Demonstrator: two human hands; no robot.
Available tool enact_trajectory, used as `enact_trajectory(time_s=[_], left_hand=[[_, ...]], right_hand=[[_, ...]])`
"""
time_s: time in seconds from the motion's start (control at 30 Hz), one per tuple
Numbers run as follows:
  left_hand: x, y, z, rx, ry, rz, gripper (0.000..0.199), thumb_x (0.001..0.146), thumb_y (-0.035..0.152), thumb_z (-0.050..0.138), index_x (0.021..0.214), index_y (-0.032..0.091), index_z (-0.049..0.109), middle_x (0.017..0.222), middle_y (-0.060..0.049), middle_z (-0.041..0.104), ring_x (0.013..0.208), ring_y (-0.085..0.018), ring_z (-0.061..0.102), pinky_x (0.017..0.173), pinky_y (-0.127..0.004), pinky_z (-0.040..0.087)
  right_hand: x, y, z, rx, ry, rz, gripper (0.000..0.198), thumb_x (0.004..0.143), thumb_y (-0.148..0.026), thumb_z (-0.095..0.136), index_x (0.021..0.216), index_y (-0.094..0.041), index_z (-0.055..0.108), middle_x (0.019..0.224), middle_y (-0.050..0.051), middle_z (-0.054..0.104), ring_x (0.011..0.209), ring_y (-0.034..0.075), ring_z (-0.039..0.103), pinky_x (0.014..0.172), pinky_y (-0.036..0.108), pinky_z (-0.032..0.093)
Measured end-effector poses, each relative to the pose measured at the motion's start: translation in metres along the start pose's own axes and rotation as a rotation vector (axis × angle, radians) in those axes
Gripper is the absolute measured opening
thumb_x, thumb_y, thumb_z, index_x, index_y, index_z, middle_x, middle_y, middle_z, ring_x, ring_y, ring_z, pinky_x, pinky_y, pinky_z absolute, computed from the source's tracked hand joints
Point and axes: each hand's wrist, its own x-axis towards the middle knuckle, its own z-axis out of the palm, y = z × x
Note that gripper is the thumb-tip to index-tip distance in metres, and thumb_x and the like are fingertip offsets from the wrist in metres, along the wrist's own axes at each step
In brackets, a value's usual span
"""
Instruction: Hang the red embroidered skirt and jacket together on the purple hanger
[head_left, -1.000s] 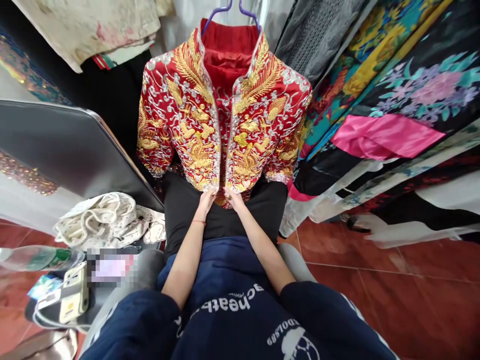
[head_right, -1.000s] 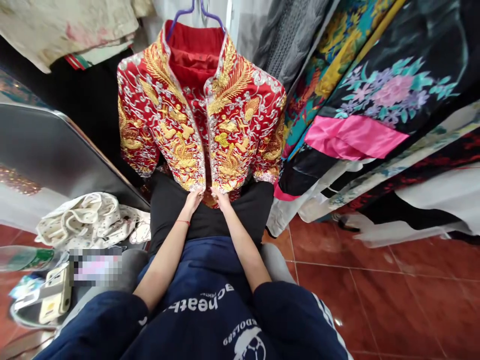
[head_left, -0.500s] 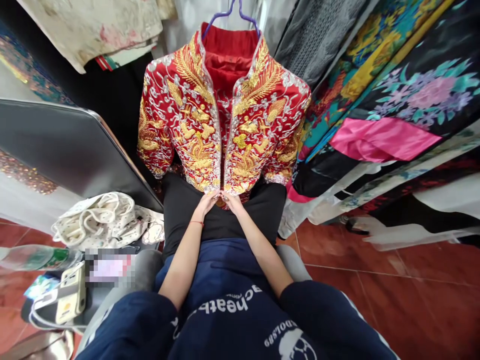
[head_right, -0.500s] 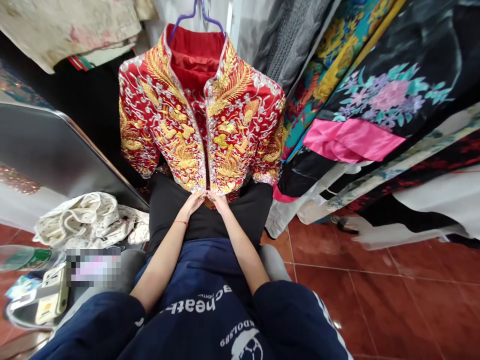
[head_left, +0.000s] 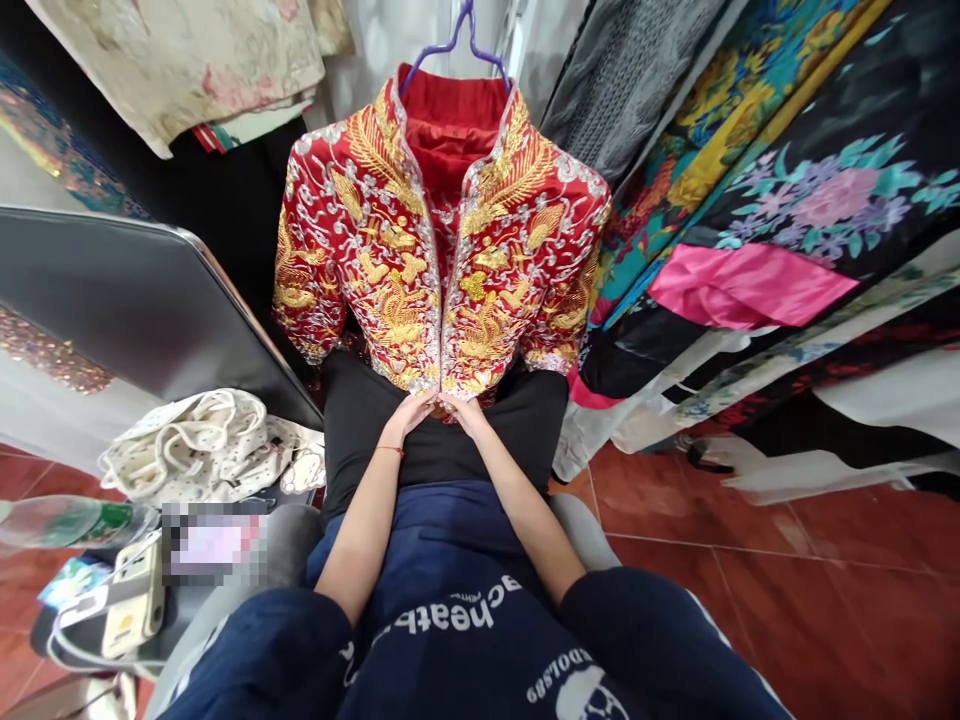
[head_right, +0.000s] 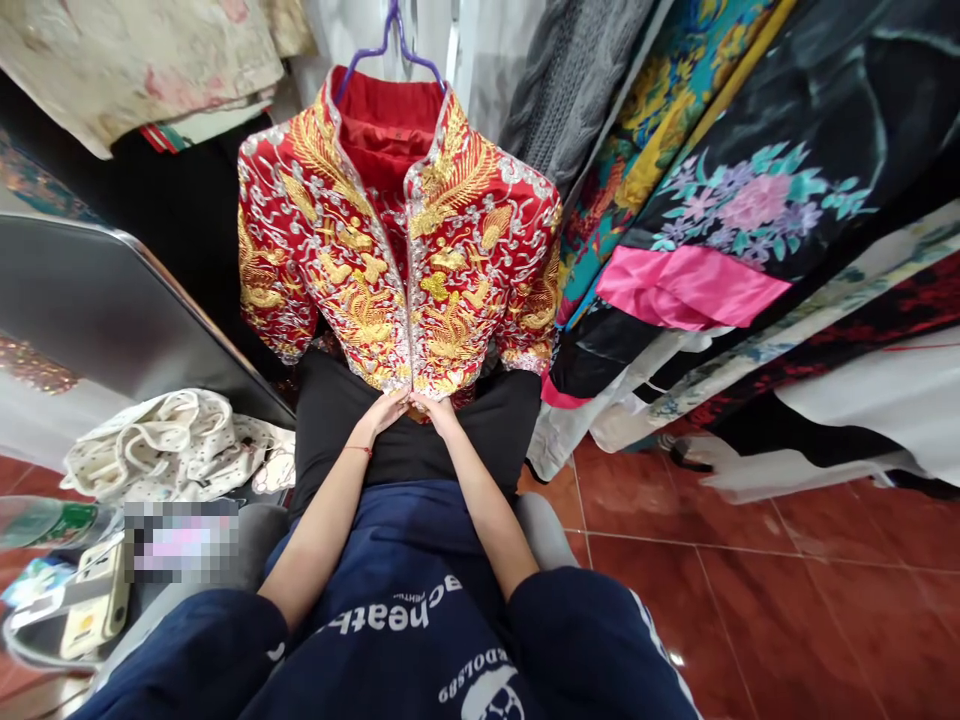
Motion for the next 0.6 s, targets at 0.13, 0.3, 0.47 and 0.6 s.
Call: enact_trajectory(time_s=[0.13, 0.3, 0.47, 0.6], left_hand=[[-0.0012, 0.0001, -0.0011, 0.023, -0.027, 0.010, 0.029, 0.067, 0.019, 0.091, 0.091, 0.015, 0.076, 0.089, -0.008, 0.077, 0.080, -0.014, 0.068, 0.079, -0.024, 0.049], [0.0004, -0.0005, -0.0002, 0.073, -0.001, 0.027, 0.039, 0.060, 0.028, 0.095, 0.092, 0.014, 0.077, 0.087, -0.007, 0.077, 0.077, -0.013, 0.067, 0.071, -0.022, 0.045], [-0.0004, -0.0064, -0.0004, 0.129, 0.062, 0.049, 0.043, 0.053, 0.028, 0.097, 0.087, 0.010, 0.077, 0.078, -0.006, 0.075, 0.068, -0.011, 0.063, 0.064, -0.022, 0.042], [-0.0018, -0.0098, 0.0003, 0.113, 0.058, 0.047, 0.038, 0.056, 0.027, 0.096, 0.084, 0.009, 0.076, 0.073, -0.006, 0.073, 0.064, -0.009, 0.060, 0.064, -0.022, 0.042]], right_hand=[[-0.0015, -0.0009, 0.0005, 0.028, 0.005, -0.015, 0.052, 0.047, -0.019, 0.091, 0.094, -0.021, 0.070, 0.086, -0.001, 0.077, 0.075, 0.015, 0.069, 0.066, 0.025, 0.055], [0.0021, 0.0011, 0.0012, 0.071, 0.033, -0.018, 0.050, 0.047, -0.019, 0.091, 0.091, -0.021, 0.068, 0.083, -0.001, 0.075, 0.073, 0.015, 0.069, 0.064, 0.024, 0.054], [0.0030, -0.0026, 0.0015, 0.125, 0.067, -0.017, 0.051, 0.048, -0.024, 0.090, 0.094, -0.022, 0.067, 0.091, -0.001, 0.076, 0.080, 0.015, 0.070, 0.067, 0.026, 0.055], [0.0020, -0.0037, 0.0009, 0.119, 0.071, -0.012, 0.051, 0.046, -0.024, 0.091, 0.091, -0.021, 0.067, 0.087, 0.000, 0.076, 0.080, 0.017, 0.071, 0.064, 0.026, 0.054]])
